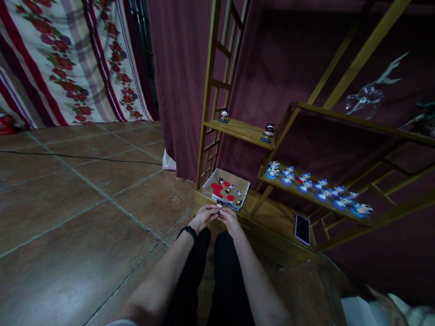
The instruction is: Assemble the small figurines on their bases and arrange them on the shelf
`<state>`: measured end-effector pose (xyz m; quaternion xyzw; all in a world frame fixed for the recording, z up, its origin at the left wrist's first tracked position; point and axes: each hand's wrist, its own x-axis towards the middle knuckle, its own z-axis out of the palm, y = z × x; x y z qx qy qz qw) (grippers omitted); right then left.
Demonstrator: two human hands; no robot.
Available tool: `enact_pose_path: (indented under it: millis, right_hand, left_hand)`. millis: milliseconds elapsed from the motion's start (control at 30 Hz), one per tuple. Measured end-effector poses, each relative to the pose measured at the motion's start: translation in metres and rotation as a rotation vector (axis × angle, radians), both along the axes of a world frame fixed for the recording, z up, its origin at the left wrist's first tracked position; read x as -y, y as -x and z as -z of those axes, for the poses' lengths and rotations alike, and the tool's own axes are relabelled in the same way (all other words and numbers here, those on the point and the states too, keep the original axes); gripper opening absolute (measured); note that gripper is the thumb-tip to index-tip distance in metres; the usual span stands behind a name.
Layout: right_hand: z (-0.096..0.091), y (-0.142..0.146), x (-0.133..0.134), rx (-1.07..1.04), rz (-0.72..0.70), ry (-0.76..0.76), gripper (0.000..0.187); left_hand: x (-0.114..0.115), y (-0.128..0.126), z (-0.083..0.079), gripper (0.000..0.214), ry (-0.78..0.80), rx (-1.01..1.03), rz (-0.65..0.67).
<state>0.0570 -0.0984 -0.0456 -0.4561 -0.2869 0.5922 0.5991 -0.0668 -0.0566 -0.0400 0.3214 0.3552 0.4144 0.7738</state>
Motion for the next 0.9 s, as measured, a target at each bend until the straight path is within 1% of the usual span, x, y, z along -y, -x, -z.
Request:
enact_pose_path:
  millis: [200, 333, 533, 733, 900]
  right_hand:
    - [0.003, -0.0005, -0.0016, -0.002, 0.002, 0.004, 0.026]
    - [0.0053, -0.0006, -0.003, -0.015, 0.028, 0.002, 0.026]
    - [0.0028, 0.0011, -0.002, 0.01, 0.073, -0.011, 0.028]
    - [0.0023, 0.0016, -0.002, 0.032, 0.062, -0.035, 0.03]
    - [0.0051, 0.0014, -0.0042, 0.014, 0.054, -0.036, 0.03]
  left_hand:
    - [-0.0002, -0.0011, 0.0003, 0.015, -0.01, -0.002, -0.013]
    - [0.0009, -0.0017, -0.0014, 0.014, -0.014, -0.001, -0.021]
    - [0.003, -0.0009, -0.0023, 0.011, -0.02, -0.004, -0.048]
    - [0.0045, -0.0026, -0.0012, 0.017, -0.037, -0.012, -0.108]
    - [0.0056, -0.0027, -0.002, 0.02, -0.044, -0.015, -0.116]
